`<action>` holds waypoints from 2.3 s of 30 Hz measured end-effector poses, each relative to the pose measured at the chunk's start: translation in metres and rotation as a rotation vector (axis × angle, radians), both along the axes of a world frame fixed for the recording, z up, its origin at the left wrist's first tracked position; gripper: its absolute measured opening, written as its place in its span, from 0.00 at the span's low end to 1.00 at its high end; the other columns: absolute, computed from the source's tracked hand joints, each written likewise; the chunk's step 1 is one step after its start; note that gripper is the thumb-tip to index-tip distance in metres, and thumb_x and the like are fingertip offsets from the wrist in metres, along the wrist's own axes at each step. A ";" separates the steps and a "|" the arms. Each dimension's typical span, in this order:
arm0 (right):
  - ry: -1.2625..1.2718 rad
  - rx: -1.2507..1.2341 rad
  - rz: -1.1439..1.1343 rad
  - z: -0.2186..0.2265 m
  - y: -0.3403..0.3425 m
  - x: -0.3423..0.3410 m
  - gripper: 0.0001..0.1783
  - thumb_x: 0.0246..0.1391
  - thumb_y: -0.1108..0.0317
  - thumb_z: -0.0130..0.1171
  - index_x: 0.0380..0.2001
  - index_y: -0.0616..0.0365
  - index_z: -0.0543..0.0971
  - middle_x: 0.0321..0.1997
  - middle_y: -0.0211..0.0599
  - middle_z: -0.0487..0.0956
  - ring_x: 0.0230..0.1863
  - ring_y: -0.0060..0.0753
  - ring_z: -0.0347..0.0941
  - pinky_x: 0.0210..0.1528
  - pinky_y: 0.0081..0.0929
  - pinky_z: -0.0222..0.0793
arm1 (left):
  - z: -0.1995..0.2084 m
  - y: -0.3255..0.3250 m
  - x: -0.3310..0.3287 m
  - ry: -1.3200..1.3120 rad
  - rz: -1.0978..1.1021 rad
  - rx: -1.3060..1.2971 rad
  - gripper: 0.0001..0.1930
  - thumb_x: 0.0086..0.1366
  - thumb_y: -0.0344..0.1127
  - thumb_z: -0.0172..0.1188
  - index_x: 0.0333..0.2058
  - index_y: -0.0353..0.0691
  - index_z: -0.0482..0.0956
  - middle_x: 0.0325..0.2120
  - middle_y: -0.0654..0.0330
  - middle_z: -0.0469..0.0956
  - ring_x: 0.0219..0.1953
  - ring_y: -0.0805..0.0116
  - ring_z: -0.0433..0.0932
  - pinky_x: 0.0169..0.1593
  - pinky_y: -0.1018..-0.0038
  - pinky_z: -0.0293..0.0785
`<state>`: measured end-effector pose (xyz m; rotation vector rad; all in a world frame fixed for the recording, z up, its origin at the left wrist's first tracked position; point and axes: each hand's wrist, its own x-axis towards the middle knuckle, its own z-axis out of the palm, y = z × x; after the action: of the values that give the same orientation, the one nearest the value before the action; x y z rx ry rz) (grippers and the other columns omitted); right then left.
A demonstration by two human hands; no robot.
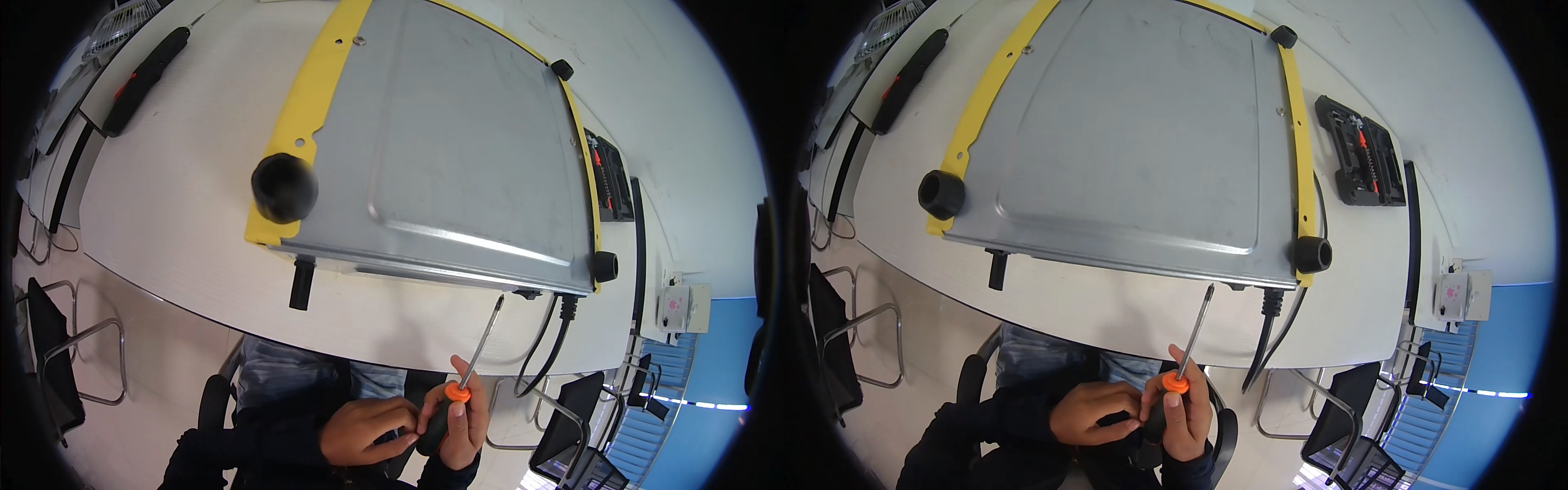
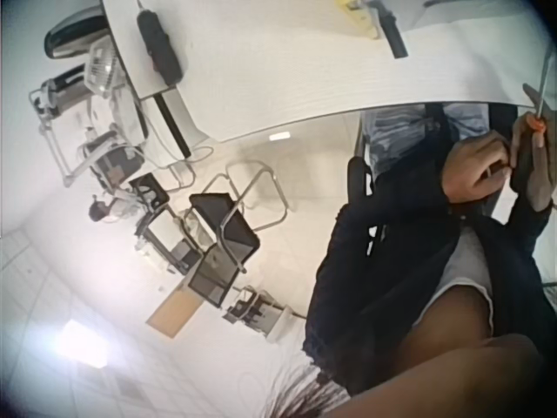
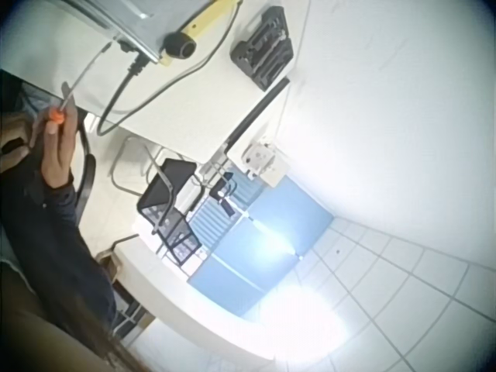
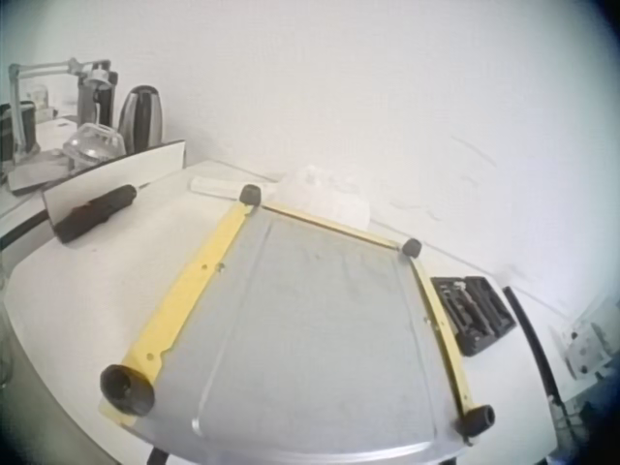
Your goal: The person uses a screwdriver to tighten screws on the corners and sides of a gray and yellow electronic device placed on a white table. The person rotates the device to access different screw locations and continues tightening until the device is secured.
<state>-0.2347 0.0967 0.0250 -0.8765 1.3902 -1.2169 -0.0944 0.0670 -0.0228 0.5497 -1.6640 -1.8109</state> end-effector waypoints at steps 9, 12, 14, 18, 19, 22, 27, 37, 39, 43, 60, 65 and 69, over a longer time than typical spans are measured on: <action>-0.008 -0.007 -0.010 -0.004 -0.001 -0.001 0.27 0.55 0.60 0.41 0.53 0.66 0.54 0.23 0.39 0.69 0.19 0.22 0.64 0.25 0.16 0.60 | 0.000 0.000 0.000 -0.003 0.019 0.016 0.06 0.55 0.34 0.52 0.28 0.38 0.68 0.26 0.59 0.70 0.25 0.65 0.72 0.27 0.75 0.67; -0.010 -0.010 -0.005 -0.003 -0.001 -0.001 0.27 0.55 0.60 0.41 0.53 0.66 0.55 0.23 0.39 0.69 0.19 0.22 0.64 0.25 0.15 0.60 | -0.001 0.002 -0.001 0.004 0.027 0.014 0.06 0.55 0.34 0.52 0.28 0.38 0.68 0.26 0.59 0.70 0.25 0.65 0.72 0.27 0.75 0.67; -0.009 -0.012 -0.004 -0.003 -0.001 -0.001 0.27 0.55 0.60 0.41 0.53 0.66 0.55 0.23 0.39 0.69 0.19 0.21 0.64 0.25 0.15 0.60 | -0.001 0.002 -0.001 -0.001 0.025 0.003 0.06 0.55 0.34 0.52 0.27 0.38 0.68 0.26 0.59 0.70 0.25 0.65 0.72 0.27 0.75 0.67; 0.050 -0.054 -0.035 -0.008 -0.002 0.001 0.27 0.54 0.59 0.41 0.52 0.67 0.56 0.19 0.40 0.68 0.14 0.22 0.63 0.18 0.15 0.59 | -0.001 0.002 -0.001 0.001 0.035 -0.005 0.06 0.55 0.34 0.52 0.27 0.38 0.68 0.26 0.59 0.70 0.24 0.65 0.72 0.26 0.76 0.67; 0.037 -0.037 -0.017 -0.005 -0.002 -0.001 0.27 0.55 0.59 0.41 0.52 0.67 0.55 0.21 0.39 0.69 0.16 0.22 0.63 0.21 0.15 0.60 | -0.001 0.002 -0.001 0.008 0.040 -0.003 0.06 0.55 0.34 0.52 0.27 0.38 0.68 0.26 0.59 0.70 0.24 0.65 0.72 0.26 0.76 0.67; 0.022 -0.024 -0.003 -0.005 -0.002 -0.002 0.26 0.55 0.60 0.40 0.53 0.66 0.54 0.22 0.39 0.69 0.18 0.21 0.64 0.23 0.15 0.60 | -0.002 0.002 -0.001 -0.003 0.031 -0.004 0.06 0.56 0.34 0.52 0.27 0.38 0.68 0.26 0.60 0.70 0.24 0.65 0.72 0.26 0.76 0.67; 0.014 -0.023 -0.018 -0.002 -0.002 0.000 0.27 0.55 0.60 0.40 0.52 0.67 0.55 0.20 0.40 0.69 0.16 0.22 0.63 0.20 0.15 0.60 | -0.002 0.002 0.000 0.001 0.016 -0.017 0.07 0.56 0.35 0.52 0.28 0.38 0.68 0.26 0.60 0.70 0.24 0.65 0.72 0.26 0.76 0.67; 0.363 0.051 -0.075 0.012 -0.007 0.004 0.29 0.46 0.75 0.51 0.52 0.69 0.55 0.25 0.46 0.76 0.21 0.24 0.71 0.26 0.18 0.67 | 0.009 0.002 -0.007 -0.247 -0.328 0.161 0.19 0.54 0.46 0.55 0.30 0.34 0.68 0.20 0.57 0.72 0.23 0.68 0.73 0.26 0.77 0.68; 0.435 0.062 -0.081 0.014 -0.008 0.005 0.31 0.44 0.75 0.52 0.52 0.70 0.55 0.25 0.47 0.76 0.21 0.25 0.72 0.27 0.18 0.67 | 0.010 0.001 -0.009 -0.244 -0.393 0.280 0.19 0.53 0.47 0.57 0.31 0.33 0.68 0.19 0.58 0.72 0.23 0.70 0.74 0.26 0.79 0.67; 0.214 0.006 -0.091 0.012 -0.005 -0.001 0.29 0.46 0.71 0.49 0.51 0.71 0.55 0.28 0.51 0.75 0.26 0.32 0.73 0.31 0.21 0.68 | 0.004 0.001 -0.012 -0.034 -0.470 0.622 0.16 0.53 0.41 0.58 0.32 0.34 0.69 0.20 0.62 0.72 0.26 0.75 0.73 0.28 0.82 0.67; 0.124 0.018 -0.044 -0.011 0.005 0.002 0.23 0.47 0.58 0.48 0.33 0.75 0.69 0.13 0.41 0.72 0.21 0.31 0.69 0.31 0.24 0.63 | -0.006 0.009 -0.009 -0.008 -0.298 0.538 0.18 0.54 0.45 0.56 0.30 0.33 0.68 0.23 0.60 0.72 0.26 0.74 0.73 0.30 0.83 0.68; 0.118 -0.025 -0.065 -0.014 0.006 0.003 0.24 0.47 0.58 0.48 0.34 0.75 0.69 0.13 0.41 0.72 0.21 0.32 0.68 0.29 0.25 0.63 | -0.003 0.008 -0.012 -0.013 -0.288 0.615 0.19 0.55 0.47 0.55 0.31 0.32 0.70 0.25 0.59 0.73 0.26 0.75 0.72 0.31 0.82 0.68; -0.310 -0.093 -0.052 -0.017 0.008 -0.004 0.25 0.48 0.57 0.45 0.35 0.75 0.68 0.16 0.42 0.72 0.21 0.34 0.69 0.29 0.28 0.64 | -0.010 0.016 -0.017 0.338 -0.490 0.944 0.19 0.58 0.45 0.51 0.36 0.32 0.70 0.28 0.60 0.74 0.29 0.75 0.72 0.35 0.81 0.67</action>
<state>-0.2383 0.1046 0.0083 -0.6841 1.1200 -1.4012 -0.1119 0.0828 -0.0330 0.1687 -0.6658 -2.8427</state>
